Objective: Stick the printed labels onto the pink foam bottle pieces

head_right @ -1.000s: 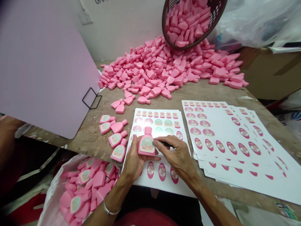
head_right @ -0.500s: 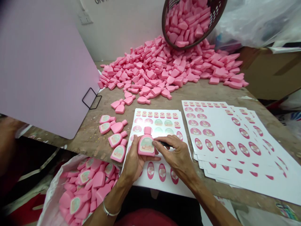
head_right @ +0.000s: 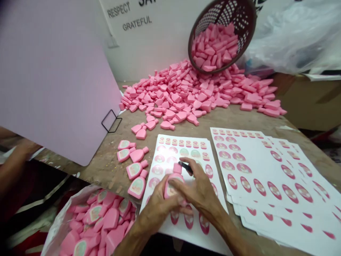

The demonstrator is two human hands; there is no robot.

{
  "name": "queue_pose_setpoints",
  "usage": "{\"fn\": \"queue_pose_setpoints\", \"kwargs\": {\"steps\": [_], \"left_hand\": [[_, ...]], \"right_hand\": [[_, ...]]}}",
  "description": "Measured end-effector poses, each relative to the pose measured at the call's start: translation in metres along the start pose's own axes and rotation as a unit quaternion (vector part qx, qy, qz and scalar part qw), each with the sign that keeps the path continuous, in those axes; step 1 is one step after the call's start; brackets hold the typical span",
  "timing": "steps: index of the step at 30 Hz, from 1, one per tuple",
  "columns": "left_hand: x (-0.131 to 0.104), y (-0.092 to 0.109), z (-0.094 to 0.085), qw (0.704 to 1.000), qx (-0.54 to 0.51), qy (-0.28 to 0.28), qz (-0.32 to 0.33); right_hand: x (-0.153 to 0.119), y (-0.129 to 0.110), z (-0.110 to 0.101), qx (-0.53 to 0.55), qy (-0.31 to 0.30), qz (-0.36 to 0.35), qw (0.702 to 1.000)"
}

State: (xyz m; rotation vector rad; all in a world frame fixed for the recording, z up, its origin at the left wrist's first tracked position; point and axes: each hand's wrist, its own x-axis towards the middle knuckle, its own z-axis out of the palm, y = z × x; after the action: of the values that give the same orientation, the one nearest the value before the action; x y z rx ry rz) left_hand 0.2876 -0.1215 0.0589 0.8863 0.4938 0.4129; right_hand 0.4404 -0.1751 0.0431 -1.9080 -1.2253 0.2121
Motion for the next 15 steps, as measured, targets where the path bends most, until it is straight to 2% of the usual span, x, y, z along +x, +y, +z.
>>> {"fn": "queue_pose_setpoints", "kwargs": {"steps": [2, 4, 5, 6, 7, 8, 9, 12, 14, 15], "left_hand": [[-0.005, 0.009, -0.009, 0.999, 0.027, 0.018, 0.004], [-0.009, 0.022, -0.030, 0.987, 0.104, 0.113, 0.043], [-0.011, 0.030, -0.044, 0.966, 0.163, 0.185, 0.072], [-0.012, 0.038, -0.061, 0.931, 0.230, 0.264, 0.101], [-0.012, 0.045, -0.078, 0.883, 0.300, 0.336, 0.127], [-0.012, 0.051, -0.095, 0.832, 0.367, 0.391, 0.140], [-0.011, 0.056, -0.112, 0.788, 0.428, 0.422, 0.135], [-0.007, 0.061, -0.148, 0.673, 0.555, 0.465, 0.150], [-0.006, 0.059, -0.157, 0.605, 0.598, 0.487, 0.197], [-0.006, 0.057, -0.157, 0.582, 0.609, 0.493, 0.218]], "right_hand": [[0.017, 0.005, 0.009, 0.033, -0.021, 0.014, 0.999], [0.044, 0.006, 0.021, 0.025, -0.017, 0.018, 0.999], [0.061, 0.004, 0.030, 0.011, -0.022, 0.013, 1.000], [0.078, -0.001, 0.040, -0.010, -0.037, 0.005, 0.999], [0.095, -0.008, 0.053, -0.040, -0.059, -0.002, 0.997], [0.112, -0.018, 0.067, -0.079, -0.075, -0.005, 0.994], [0.127, -0.029, 0.083, -0.114, -0.100, -0.006, 0.988], [0.162, -0.062, 0.135, -0.141, -0.123, 0.010, 0.982], [0.176, -0.078, 0.163, -0.150, -0.122, 0.036, 0.981], [0.180, -0.082, 0.174, -0.155, -0.122, 0.047, 0.979]]}}
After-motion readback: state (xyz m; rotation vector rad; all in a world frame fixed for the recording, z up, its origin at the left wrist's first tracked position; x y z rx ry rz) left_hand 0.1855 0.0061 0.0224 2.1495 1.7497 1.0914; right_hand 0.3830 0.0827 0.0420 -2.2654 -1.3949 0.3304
